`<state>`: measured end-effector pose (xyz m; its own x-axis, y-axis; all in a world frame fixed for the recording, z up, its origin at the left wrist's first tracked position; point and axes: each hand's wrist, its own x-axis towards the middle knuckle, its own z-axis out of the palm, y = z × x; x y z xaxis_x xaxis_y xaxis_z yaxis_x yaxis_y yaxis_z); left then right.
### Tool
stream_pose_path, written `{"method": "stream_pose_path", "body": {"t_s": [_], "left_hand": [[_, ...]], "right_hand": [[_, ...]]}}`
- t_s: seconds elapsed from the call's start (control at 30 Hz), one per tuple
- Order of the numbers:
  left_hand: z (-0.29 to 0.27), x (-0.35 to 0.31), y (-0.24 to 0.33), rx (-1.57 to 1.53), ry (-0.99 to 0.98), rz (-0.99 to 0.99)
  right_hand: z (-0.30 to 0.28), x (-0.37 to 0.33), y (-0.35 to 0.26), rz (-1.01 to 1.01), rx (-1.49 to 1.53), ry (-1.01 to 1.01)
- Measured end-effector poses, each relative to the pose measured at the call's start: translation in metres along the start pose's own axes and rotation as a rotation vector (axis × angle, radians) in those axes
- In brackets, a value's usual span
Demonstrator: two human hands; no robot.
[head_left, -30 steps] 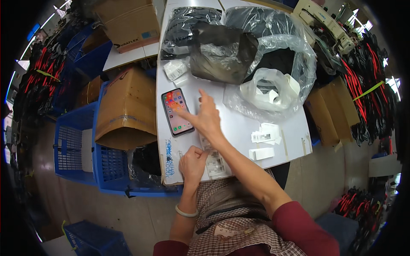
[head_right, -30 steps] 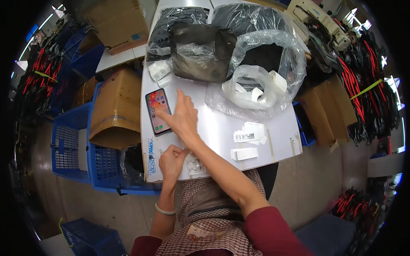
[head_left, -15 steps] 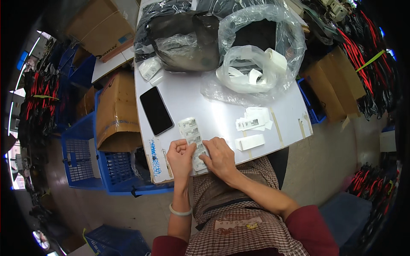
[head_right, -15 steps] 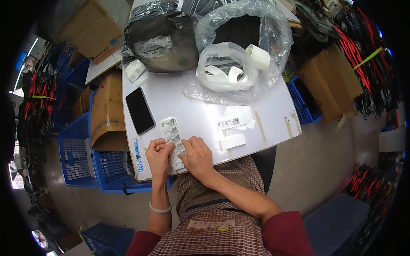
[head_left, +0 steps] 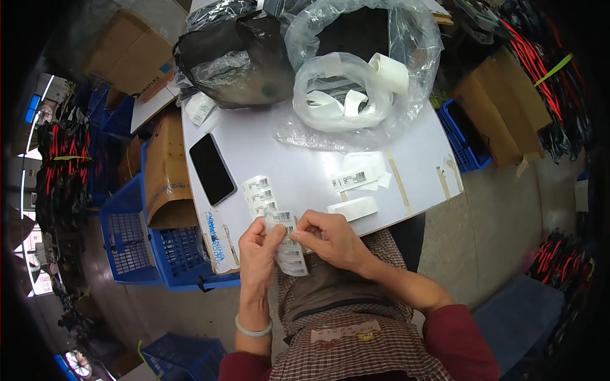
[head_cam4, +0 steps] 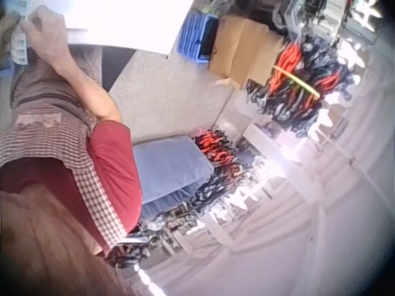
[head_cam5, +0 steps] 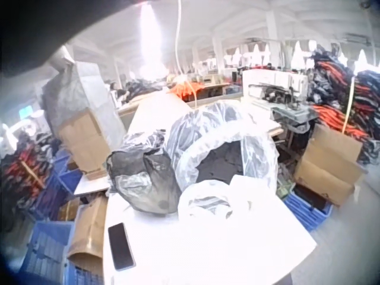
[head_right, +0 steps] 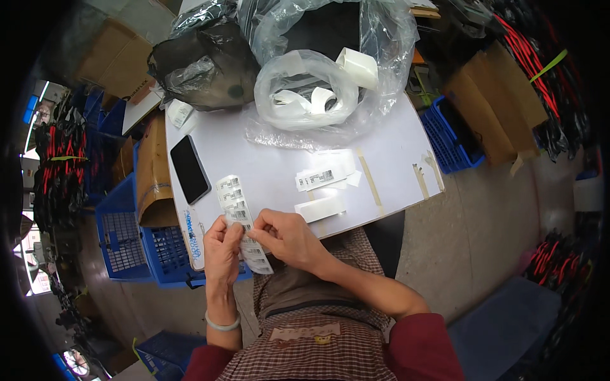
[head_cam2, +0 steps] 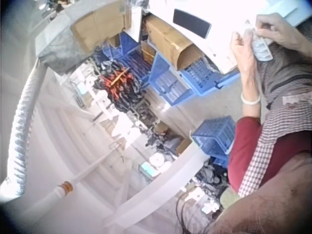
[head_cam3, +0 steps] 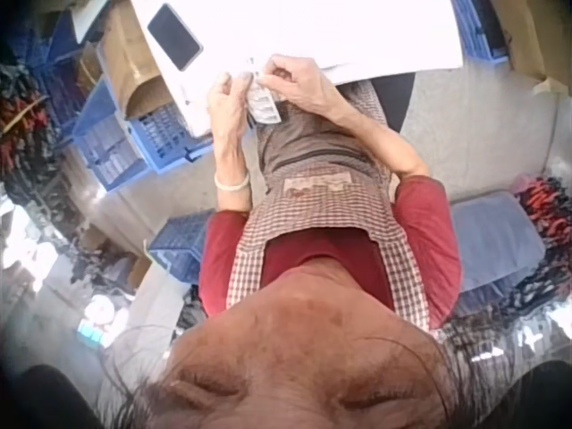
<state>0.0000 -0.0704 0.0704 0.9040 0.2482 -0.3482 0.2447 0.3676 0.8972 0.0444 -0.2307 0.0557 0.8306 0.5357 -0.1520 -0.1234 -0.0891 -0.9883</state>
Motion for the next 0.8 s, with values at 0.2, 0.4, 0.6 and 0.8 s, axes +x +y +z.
{"method": "stream_pose_path", "body": {"t_s": [0.2,0.4,0.6,0.8], "left_hand": [[0.015,-0.002,-0.010,0.196,-0.229,-0.161],[0.024,-0.002,-0.013,0.324,-0.343,-0.209],[0.017,-0.004,-0.024,0.419,-0.430,-0.142],[0.014,-0.024,-0.042,0.299,-0.438,-0.067]], "right_hand": [[-0.047,-0.006,0.001,-0.156,-0.009,0.117],[-0.072,-0.009,0.004,-0.041,0.018,-0.109],[-0.074,-0.016,0.016,0.204,0.375,-0.330],[-0.056,-0.037,0.027,0.326,0.441,-0.291]]}}
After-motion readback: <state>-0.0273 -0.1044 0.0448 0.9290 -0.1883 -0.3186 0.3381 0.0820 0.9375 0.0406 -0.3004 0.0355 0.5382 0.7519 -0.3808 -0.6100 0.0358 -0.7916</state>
